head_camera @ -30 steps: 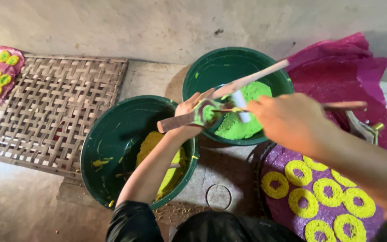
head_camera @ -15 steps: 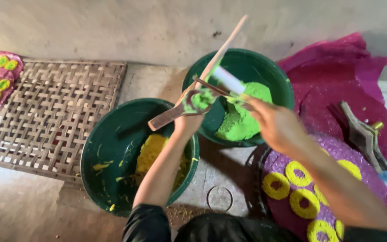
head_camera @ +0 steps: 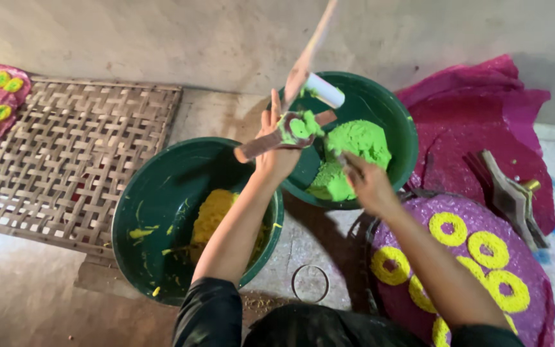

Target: The person prepares cookies by pressing a wooden mold into green and yellow dough, placing the shaped rings onto a tray, and applying small colored details by hand.

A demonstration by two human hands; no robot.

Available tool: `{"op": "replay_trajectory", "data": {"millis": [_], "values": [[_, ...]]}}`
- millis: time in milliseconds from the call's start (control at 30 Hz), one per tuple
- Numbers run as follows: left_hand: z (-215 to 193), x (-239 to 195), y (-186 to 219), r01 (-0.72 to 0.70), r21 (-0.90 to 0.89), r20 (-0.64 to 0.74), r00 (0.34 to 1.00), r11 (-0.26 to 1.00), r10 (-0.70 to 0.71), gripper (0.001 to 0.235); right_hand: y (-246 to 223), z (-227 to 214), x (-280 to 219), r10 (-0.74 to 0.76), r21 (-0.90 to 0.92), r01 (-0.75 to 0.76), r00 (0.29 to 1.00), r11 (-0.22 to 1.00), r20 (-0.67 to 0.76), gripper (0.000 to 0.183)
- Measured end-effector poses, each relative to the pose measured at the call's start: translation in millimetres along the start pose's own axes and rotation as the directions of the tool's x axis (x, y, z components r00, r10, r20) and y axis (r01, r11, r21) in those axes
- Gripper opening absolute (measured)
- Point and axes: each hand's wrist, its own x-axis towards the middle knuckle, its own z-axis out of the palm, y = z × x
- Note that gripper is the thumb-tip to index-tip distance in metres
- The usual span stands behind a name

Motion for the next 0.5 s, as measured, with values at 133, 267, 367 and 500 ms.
{"op": "replay_trajectory", "data": {"millis": [133,267,367,500], "values": [[11,-5,-20,0.085,-0.101,0.015,0.996,0.991,-0.084,0.099,-5,20,-28,-0.191,0.005,0.191,0.981,0.982,0.025,0.042],[12,-9,-54,0.282,-0.305,-0.019,0.953,0.91,-0.301,0.068,-19,-9,-32,0.031,-0.242,-0.004,0.994,0.97,0.108,0.041],[16,0,-77,0.46,-0.613,0.099,0.852,0.643,-0.515,0.032,-18,-39,-12,0.115,-0.652,-0.027,0.989,0.758,0.092,0.035],[12,-21,-52,0.398,-0.896,0.307,0.875,0.195,-0.373,0.023,-3,-44,19,-0.098,-0.7,0.185,0.982,0.689,0.163,0.045]]}}
